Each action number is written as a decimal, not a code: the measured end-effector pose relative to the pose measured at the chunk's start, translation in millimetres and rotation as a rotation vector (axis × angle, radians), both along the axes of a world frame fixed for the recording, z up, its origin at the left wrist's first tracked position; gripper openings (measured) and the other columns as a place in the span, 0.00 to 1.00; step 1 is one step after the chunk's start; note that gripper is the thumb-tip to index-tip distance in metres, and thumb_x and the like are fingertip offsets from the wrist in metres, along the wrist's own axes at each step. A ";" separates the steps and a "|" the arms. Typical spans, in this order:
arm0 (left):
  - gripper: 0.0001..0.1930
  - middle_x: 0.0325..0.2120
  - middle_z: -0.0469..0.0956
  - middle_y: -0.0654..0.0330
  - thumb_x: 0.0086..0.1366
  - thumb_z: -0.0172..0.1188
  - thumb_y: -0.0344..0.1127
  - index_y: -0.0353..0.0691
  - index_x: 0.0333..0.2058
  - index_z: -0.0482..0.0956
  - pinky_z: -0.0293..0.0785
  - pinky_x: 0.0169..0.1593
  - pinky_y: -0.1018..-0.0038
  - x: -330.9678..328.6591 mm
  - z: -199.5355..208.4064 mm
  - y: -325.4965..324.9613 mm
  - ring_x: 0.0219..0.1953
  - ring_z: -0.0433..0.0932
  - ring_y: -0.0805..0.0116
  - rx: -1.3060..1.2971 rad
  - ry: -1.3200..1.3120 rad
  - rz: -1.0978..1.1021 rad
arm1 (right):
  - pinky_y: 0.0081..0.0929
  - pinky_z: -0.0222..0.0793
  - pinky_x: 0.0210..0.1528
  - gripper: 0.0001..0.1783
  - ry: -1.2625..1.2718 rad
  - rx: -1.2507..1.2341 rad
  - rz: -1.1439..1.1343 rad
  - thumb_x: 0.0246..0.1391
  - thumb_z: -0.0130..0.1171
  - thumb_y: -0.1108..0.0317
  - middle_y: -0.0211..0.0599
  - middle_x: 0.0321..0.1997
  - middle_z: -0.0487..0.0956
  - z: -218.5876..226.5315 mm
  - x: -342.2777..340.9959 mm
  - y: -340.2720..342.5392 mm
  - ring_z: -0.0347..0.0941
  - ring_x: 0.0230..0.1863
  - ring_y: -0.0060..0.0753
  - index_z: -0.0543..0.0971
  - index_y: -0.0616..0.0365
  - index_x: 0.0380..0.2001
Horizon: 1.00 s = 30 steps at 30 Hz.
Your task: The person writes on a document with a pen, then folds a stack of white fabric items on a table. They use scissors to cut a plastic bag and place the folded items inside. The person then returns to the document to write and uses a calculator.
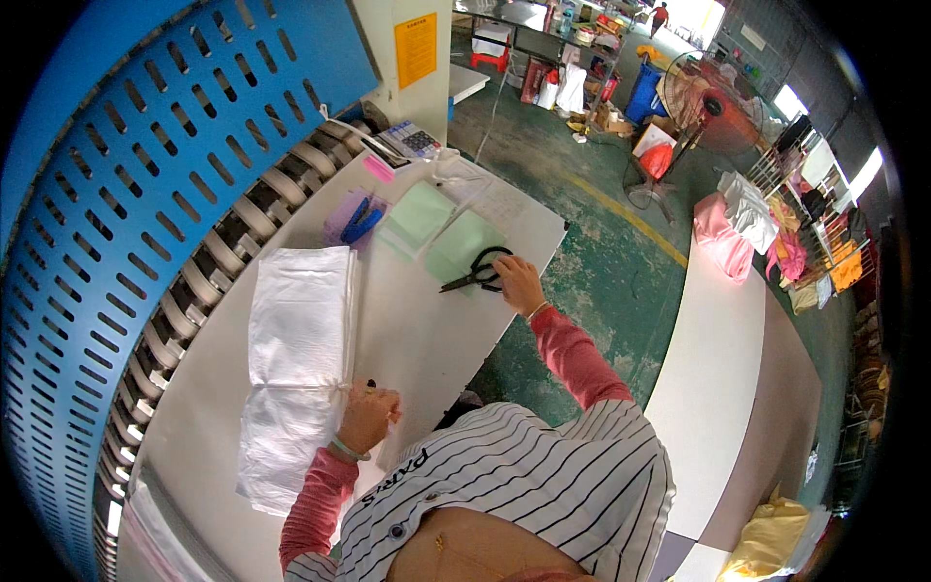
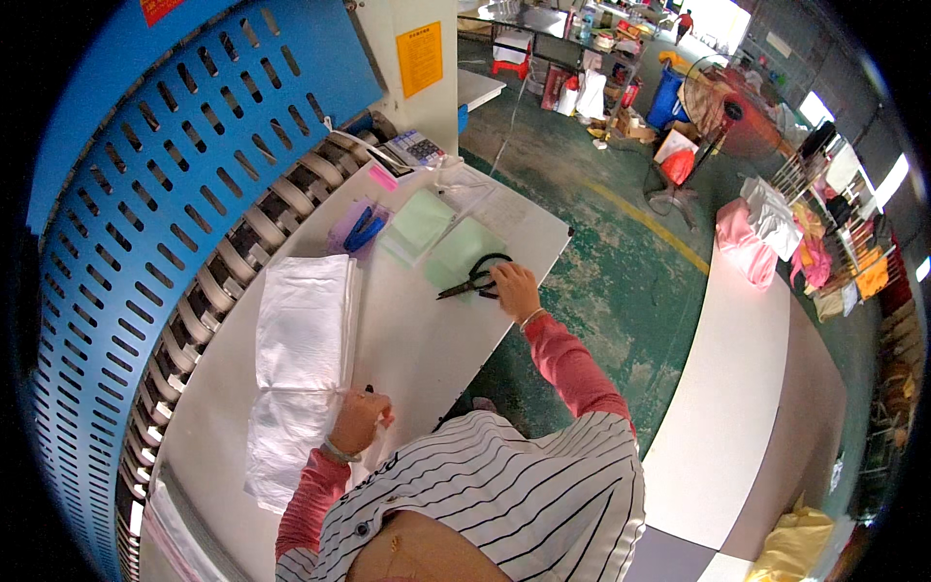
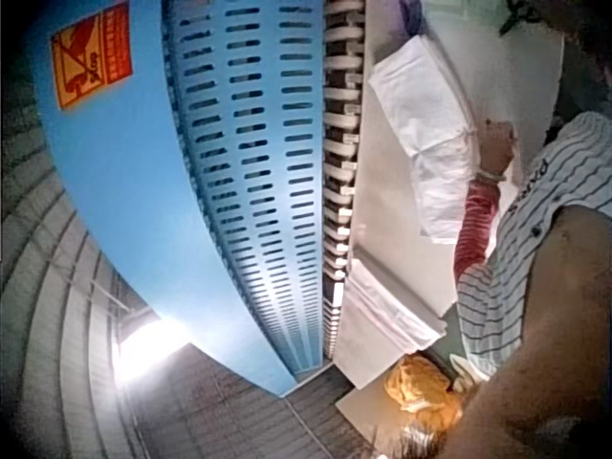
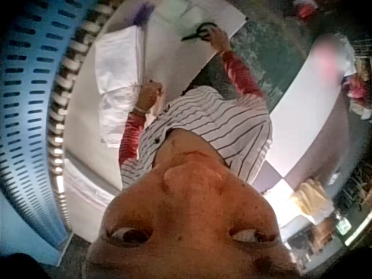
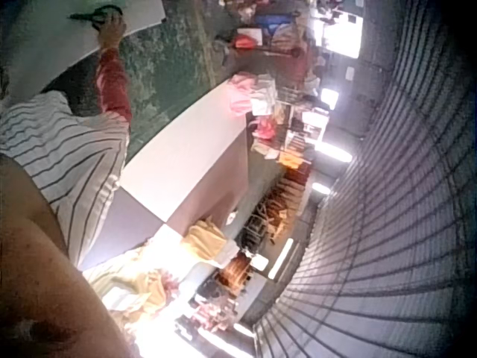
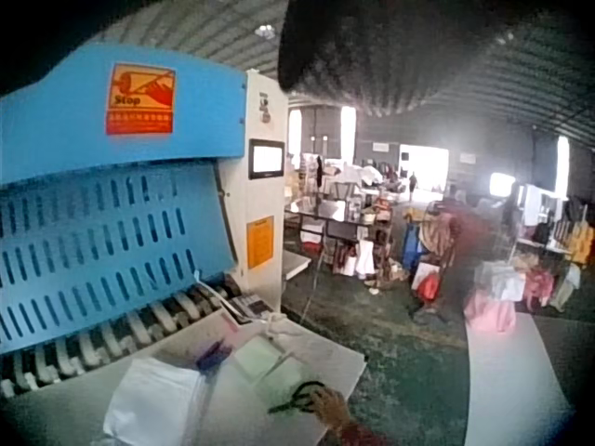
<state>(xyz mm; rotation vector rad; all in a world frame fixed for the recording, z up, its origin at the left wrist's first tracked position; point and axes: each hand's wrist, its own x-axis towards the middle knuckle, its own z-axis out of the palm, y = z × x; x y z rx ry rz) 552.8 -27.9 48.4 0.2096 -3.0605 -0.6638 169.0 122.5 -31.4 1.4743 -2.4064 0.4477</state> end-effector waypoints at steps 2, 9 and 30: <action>0.08 0.20 0.76 0.59 0.54 0.62 0.38 0.42 0.25 0.74 0.68 0.36 0.63 -6.2 11.5 11.3 0.26 0.76 0.57 0.148 0.122 -0.039 | 0.41 0.63 0.49 0.21 -0.010 0.001 0.073 0.42 0.58 0.72 0.32 0.45 0.75 8.0 -2.1 -7.4 0.69 0.51 0.38 0.74 0.52 0.44; 0.10 0.21 0.77 0.54 0.61 0.55 0.40 0.39 0.29 0.75 0.70 0.32 0.61 -14.6 30.5 34.8 0.26 0.76 0.51 0.416 0.112 0.078 | 0.41 0.65 0.42 0.26 -0.273 0.260 0.100 0.31 0.67 0.64 0.41 0.39 0.72 38.1 3.5 -16.8 0.71 0.44 0.50 0.70 0.53 0.37; 0.12 0.20 0.75 0.52 0.67 0.49 0.46 0.46 0.35 0.75 0.69 0.27 0.56 -40.7 50.5 36.5 0.24 0.75 0.49 0.228 0.270 0.297 | 0.40 0.58 0.45 0.21 -0.240 -0.006 0.659 0.46 0.55 0.55 0.40 0.40 0.68 33.6 196.1 -80.9 0.65 0.47 0.41 0.68 0.53 0.42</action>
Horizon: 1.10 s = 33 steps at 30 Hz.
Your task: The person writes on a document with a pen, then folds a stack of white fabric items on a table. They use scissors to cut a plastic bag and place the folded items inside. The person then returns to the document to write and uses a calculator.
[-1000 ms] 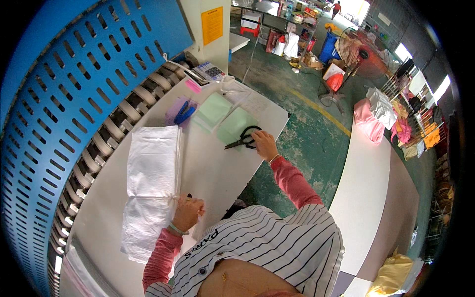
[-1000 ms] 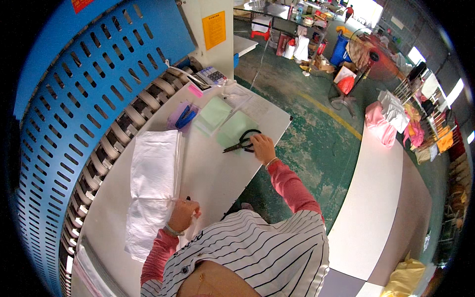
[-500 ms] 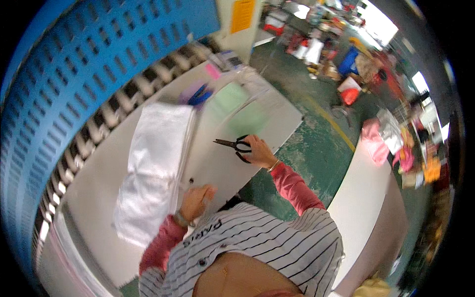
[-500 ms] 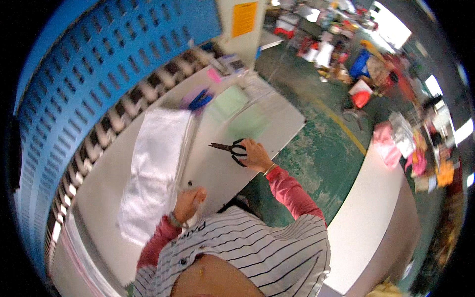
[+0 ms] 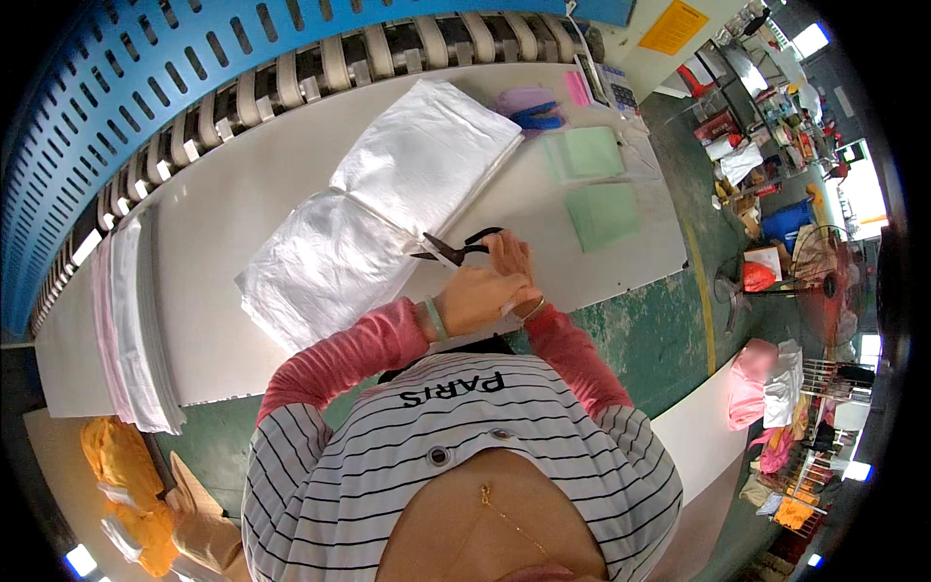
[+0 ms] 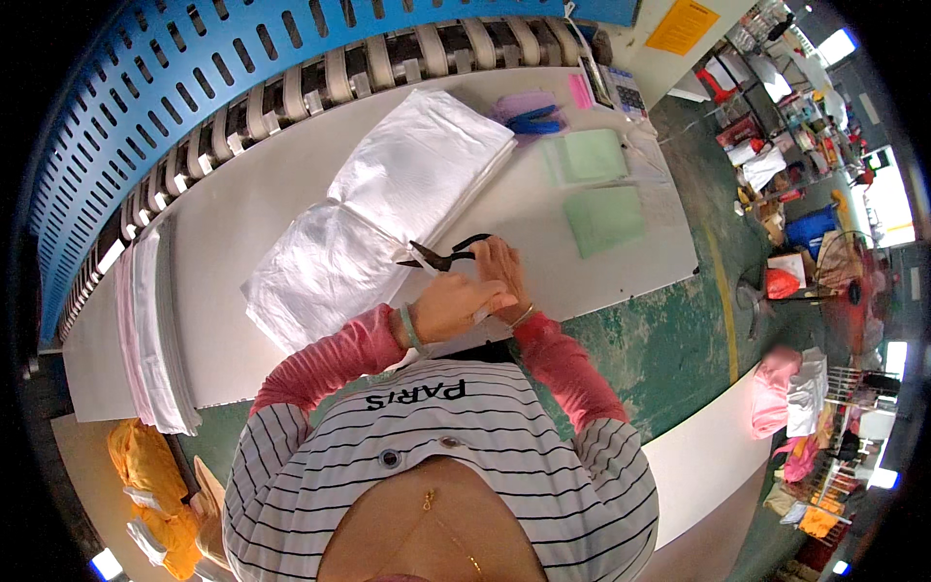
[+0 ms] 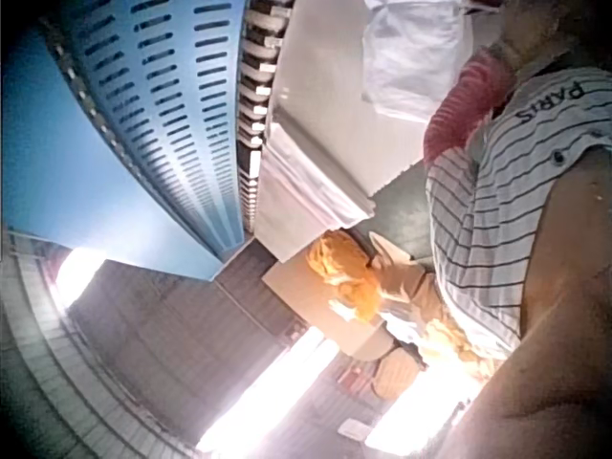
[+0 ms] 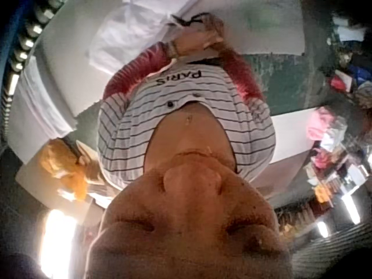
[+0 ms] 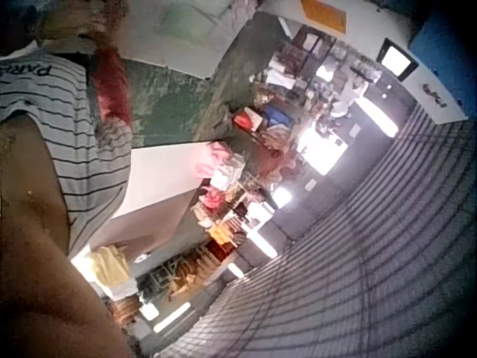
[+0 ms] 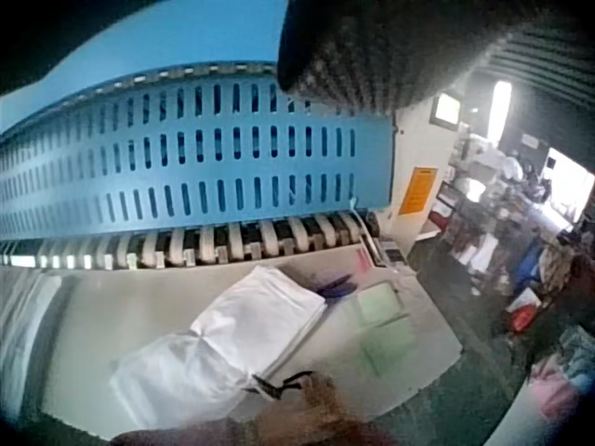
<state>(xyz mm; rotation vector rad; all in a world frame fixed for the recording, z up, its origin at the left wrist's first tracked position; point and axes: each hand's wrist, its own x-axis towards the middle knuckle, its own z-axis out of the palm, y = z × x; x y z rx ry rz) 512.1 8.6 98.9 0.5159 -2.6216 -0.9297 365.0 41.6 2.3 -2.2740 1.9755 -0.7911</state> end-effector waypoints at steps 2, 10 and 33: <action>0.10 0.24 0.76 0.54 0.65 0.50 0.43 0.47 0.38 0.76 0.71 0.29 0.58 -1.0 -7.1 -4.0 0.25 0.76 0.50 -0.122 0.044 -0.039 | 0.39 0.60 0.45 0.20 -0.071 0.194 0.066 0.48 0.54 0.55 0.39 0.41 0.69 -1.7 4.5 -2.6 0.66 0.46 0.40 0.69 0.52 0.42; 0.12 0.32 0.81 0.53 0.61 0.50 0.39 0.42 0.39 0.78 0.73 0.38 0.56 -1.4 10.3 -106.5 0.36 0.78 0.48 0.016 -0.019 -0.054 | 0.31 0.69 0.37 0.30 -0.459 0.211 0.278 0.29 0.76 0.57 0.34 0.34 0.74 4.9 26.5 43.7 0.73 0.35 0.36 0.73 0.55 0.36; 0.15 0.31 0.78 0.46 0.61 0.53 0.43 0.37 0.39 0.77 0.73 0.35 0.52 -150.7 -109.6 -22.2 0.32 0.78 0.43 -0.272 -0.389 -0.314 | 0.41 0.68 0.45 0.15 -0.172 0.063 -0.473 0.48 0.61 0.63 0.46 0.38 0.77 -33.1 -185.9 85.7 0.73 0.41 0.50 0.79 0.59 0.39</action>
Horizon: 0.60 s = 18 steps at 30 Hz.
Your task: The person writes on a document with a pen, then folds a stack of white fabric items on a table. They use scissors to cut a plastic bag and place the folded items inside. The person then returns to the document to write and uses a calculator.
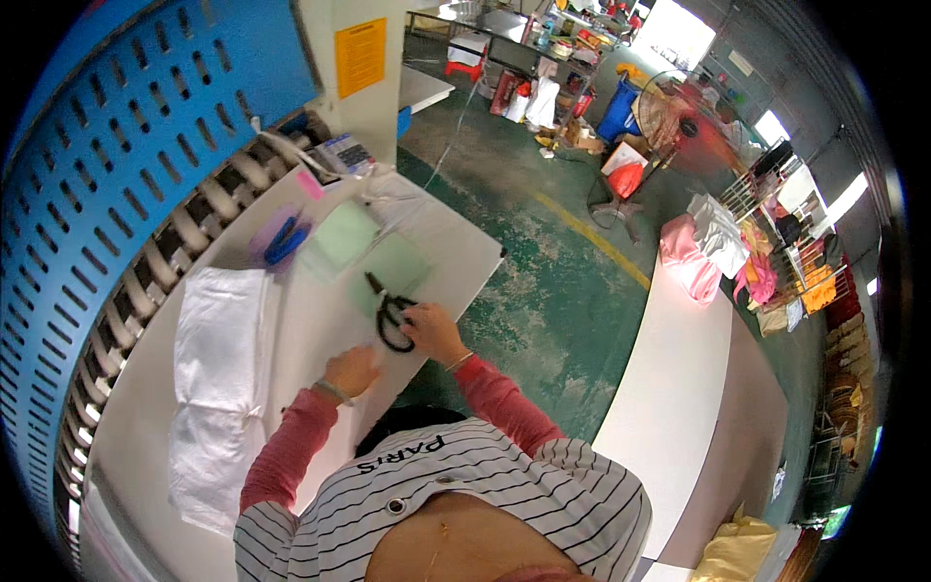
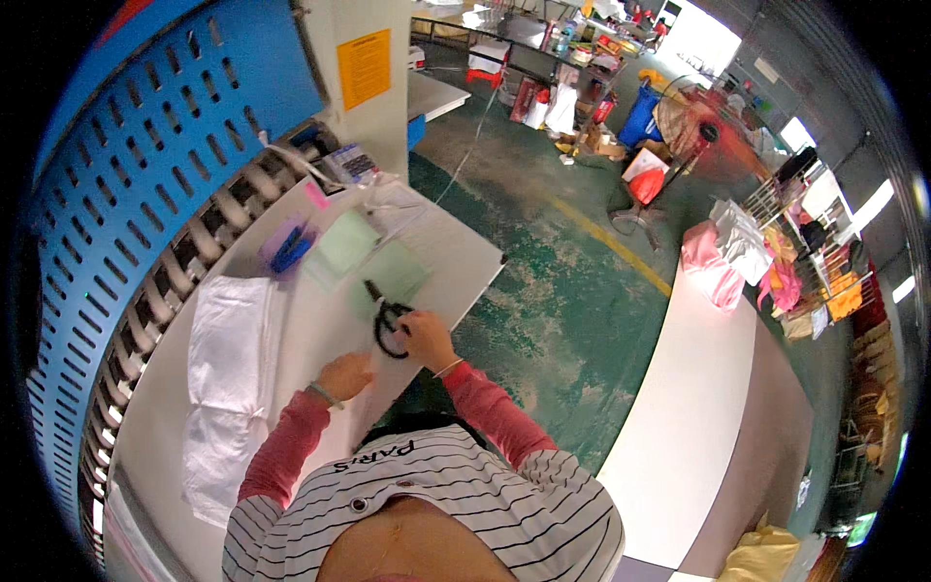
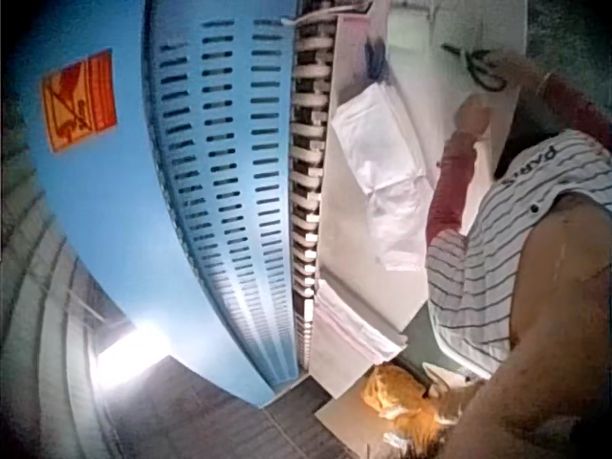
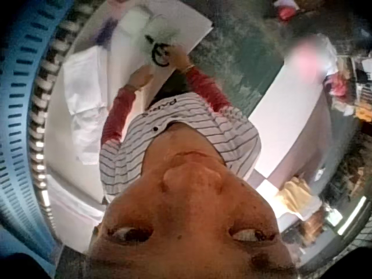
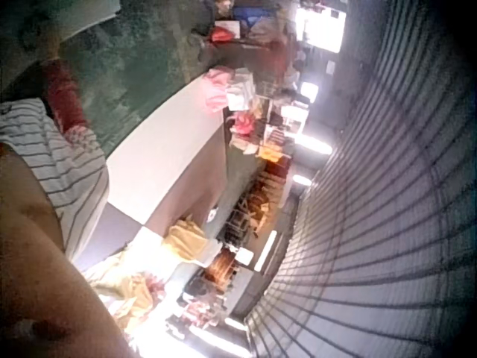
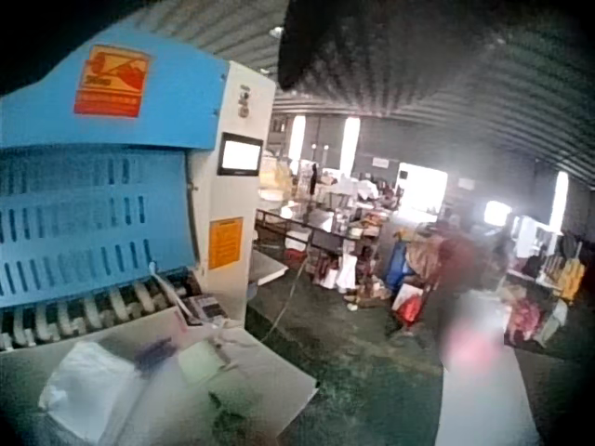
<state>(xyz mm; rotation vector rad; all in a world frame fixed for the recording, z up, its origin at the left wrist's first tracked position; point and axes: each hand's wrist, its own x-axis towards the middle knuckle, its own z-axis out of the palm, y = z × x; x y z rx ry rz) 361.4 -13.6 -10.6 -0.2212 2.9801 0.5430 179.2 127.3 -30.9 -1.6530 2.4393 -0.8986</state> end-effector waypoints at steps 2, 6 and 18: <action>0.16 0.31 0.78 0.47 0.60 0.56 0.46 0.38 0.35 0.80 0.74 0.36 0.54 3.9 36.1 5.5 0.34 0.78 0.45 -0.134 -0.111 0.106 | 0.38 0.69 0.43 0.12 -0.204 -0.096 0.048 0.50 0.60 0.66 0.41 0.36 0.78 27.0 -5.6 14.6 0.73 0.38 0.48 0.80 0.57 0.38; 0.20 0.35 0.77 0.49 0.57 0.60 0.50 0.39 0.38 0.79 0.73 0.41 0.57 -10.3 67.9 1.1 0.40 0.77 0.48 -0.181 -0.033 0.404 | 0.33 0.71 0.40 0.12 -0.408 -0.111 0.038 0.52 0.60 0.65 0.43 0.34 0.80 49.5 -45.4 54.7 0.76 0.37 0.43 0.81 0.58 0.38; 0.18 0.50 0.70 0.51 0.59 0.59 0.39 0.39 0.47 0.74 0.65 0.53 0.58 -111.9 75.3 4.9 0.52 0.68 0.50 0.040 0.337 0.503 | 0.27 0.70 0.34 0.12 -0.554 -0.193 0.174 0.53 0.59 0.68 0.36 0.29 0.78 49.1 -153.9 36.4 0.74 0.29 0.34 0.79 0.55 0.42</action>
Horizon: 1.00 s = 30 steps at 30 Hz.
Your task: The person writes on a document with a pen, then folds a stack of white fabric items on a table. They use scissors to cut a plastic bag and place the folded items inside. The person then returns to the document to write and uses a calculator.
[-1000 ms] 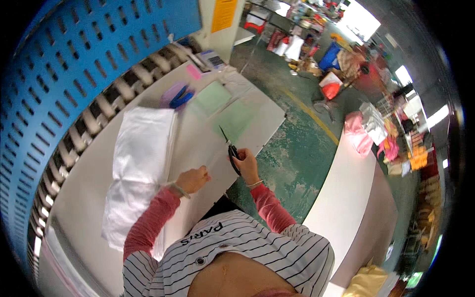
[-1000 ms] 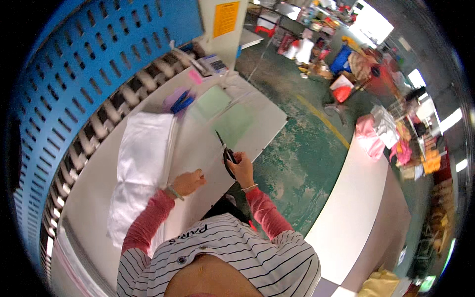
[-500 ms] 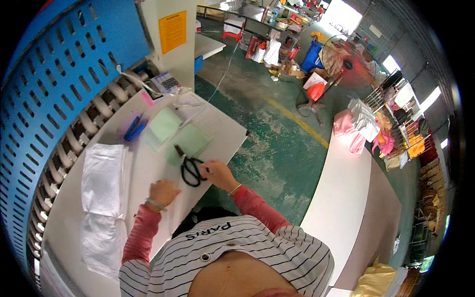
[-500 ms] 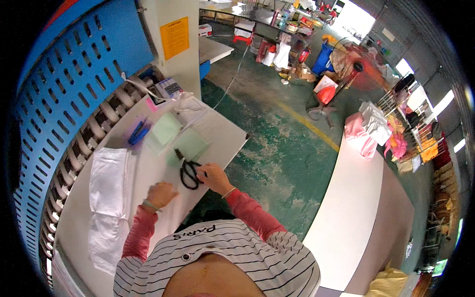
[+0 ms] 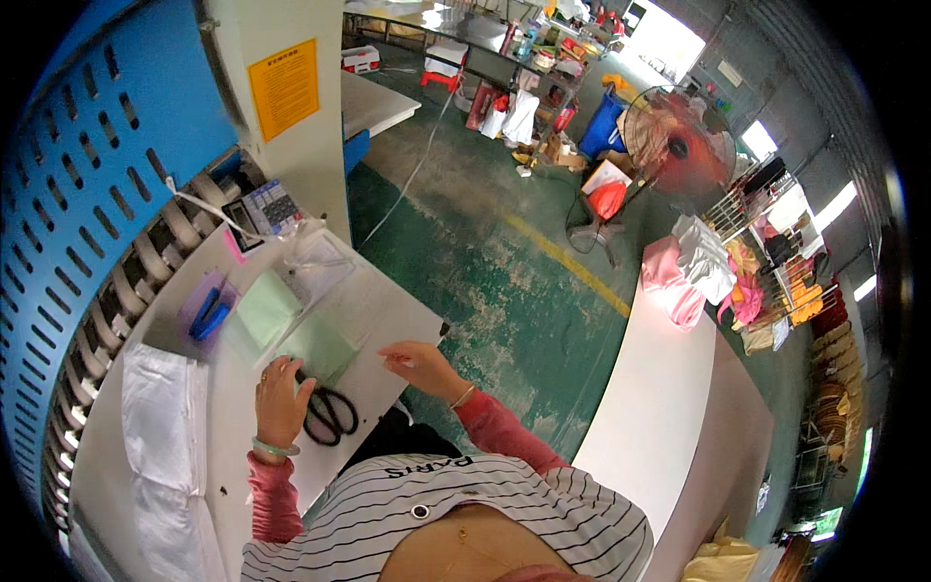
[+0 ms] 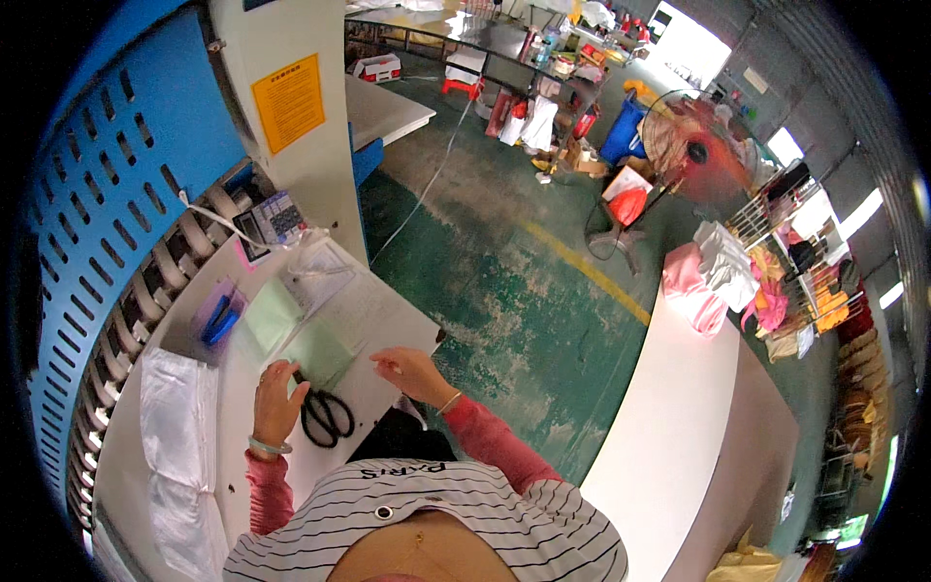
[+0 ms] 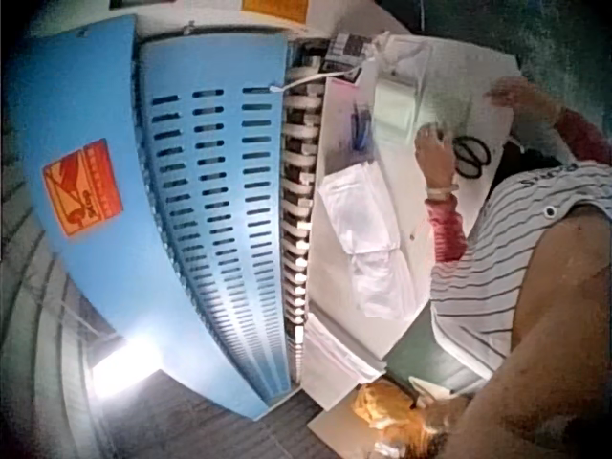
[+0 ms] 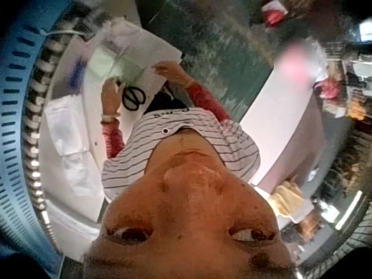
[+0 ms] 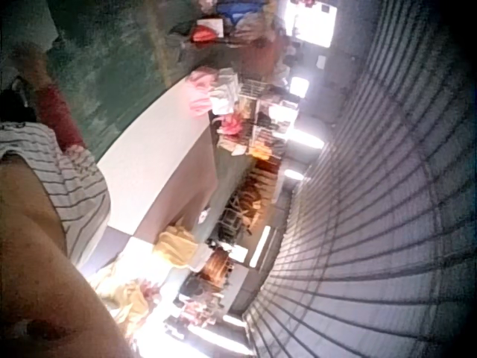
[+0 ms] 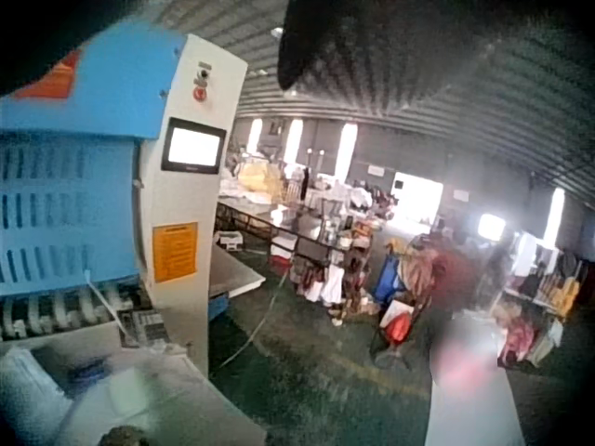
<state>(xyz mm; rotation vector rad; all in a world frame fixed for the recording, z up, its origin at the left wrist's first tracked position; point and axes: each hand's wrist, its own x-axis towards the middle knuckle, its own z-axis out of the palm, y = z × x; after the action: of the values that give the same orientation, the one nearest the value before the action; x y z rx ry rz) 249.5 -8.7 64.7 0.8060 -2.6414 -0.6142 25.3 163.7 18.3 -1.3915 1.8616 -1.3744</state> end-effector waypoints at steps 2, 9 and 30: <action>0.18 0.52 0.68 0.50 0.59 0.59 0.36 0.39 0.48 0.74 0.64 0.55 0.58 -21.8 0.1 -1.6 0.54 0.67 0.49 0.054 0.049 0.008 | 0.27 0.70 0.35 0.12 0.028 -0.005 0.045 0.53 0.59 0.67 0.37 0.29 0.78 8.6 -20.8 -15.9 0.74 0.30 0.35 0.79 0.56 0.42; 0.17 0.53 0.68 0.51 0.57 0.60 0.34 0.39 0.46 0.75 0.59 0.59 0.56 -95.8 -22.8 -9.1 0.58 0.64 0.51 -0.046 0.067 0.135 | 0.32 0.71 0.37 0.12 0.088 0.029 0.271 0.55 0.57 0.68 0.40 0.32 0.79 23.7 -85.4 -53.6 0.75 0.31 0.39 0.79 0.57 0.42; 0.18 0.54 0.67 0.49 0.58 0.60 0.33 0.39 0.48 0.74 0.55 0.61 0.55 -202.1 -21.7 57.6 0.59 0.63 0.50 0.039 -0.039 0.520 | 0.28 0.73 0.39 0.13 -0.095 0.147 0.590 0.58 0.56 0.65 0.43 0.38 0.81 -1.4 -245.0 -66.1 0.79 0.36 0.34 0.78 0.61 0.42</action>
<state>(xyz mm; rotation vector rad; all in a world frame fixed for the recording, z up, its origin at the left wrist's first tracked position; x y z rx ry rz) 47.4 48.9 43.0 1.4573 -2.3068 -0.5069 -219.6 97.6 16.8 -1.5931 1.3045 -0.9637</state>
